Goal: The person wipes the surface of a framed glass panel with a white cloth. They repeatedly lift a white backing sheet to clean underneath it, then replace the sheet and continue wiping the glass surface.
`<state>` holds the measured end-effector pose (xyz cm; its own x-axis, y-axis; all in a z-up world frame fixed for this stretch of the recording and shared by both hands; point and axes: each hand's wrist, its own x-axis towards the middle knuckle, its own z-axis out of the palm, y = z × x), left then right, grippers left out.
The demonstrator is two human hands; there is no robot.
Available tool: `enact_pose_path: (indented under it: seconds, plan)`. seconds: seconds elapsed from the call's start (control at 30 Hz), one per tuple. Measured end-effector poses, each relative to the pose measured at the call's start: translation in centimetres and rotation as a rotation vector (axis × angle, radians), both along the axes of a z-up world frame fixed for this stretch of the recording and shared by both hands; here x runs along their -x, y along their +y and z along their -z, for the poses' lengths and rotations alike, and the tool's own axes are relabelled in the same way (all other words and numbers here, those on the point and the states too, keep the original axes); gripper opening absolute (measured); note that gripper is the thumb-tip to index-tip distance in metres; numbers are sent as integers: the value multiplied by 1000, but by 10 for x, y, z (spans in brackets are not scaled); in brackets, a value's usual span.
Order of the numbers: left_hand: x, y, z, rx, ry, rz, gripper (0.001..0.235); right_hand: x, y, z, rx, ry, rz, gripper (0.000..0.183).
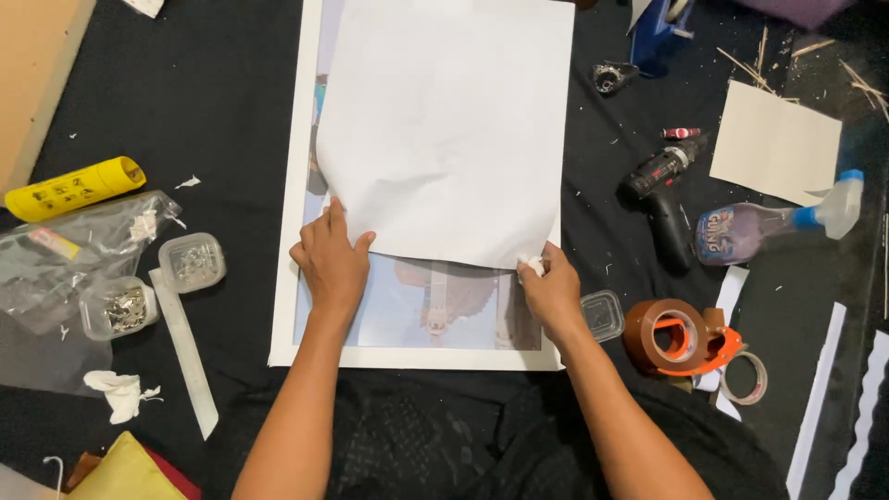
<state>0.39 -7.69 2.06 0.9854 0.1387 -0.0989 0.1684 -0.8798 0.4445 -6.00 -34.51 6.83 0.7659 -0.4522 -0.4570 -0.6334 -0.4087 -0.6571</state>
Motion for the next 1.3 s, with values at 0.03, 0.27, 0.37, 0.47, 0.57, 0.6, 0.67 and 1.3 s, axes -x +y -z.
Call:
enact_pose_path:
  seconds: [0.03, 0.27, 0.37, 0.47, 0.57, 0.6, 0.67, 1.3]
  plan:
    - [0, 1, 6, -1, -1, -4, 70, 1, -4, 9, -1, -1, -4, 65]
    - [-1, 1, 11, 159, -372, -103, 54, 3, -4, 44, -452, -89, 141, 28]
    - [8, -13, 18, 455, -302, -374, 88, 6, 9, 35, -684, -72, 195, 30]
    - [38, -31, -1, 836, 112, -509, 95, 5, 20, 34, -835, -39, 207, 30]
    - [54, -48, -17, 1116, 493, -458, 93, 8, 31, 28, -875, -22, 174, 28]
    - [57, -52, -18, 1219, 530, -448, 85, 10, 37, 24, -848, -7, 131, 28]
    - [39, -47, 3, 1138, 380, -443, 69, 19, 41, 35, -800, -4, 65, 25]
    - [-176, 71, 92, 413, -64, -248, 56, 19, 32, 29, -147, -7, -487, 29]
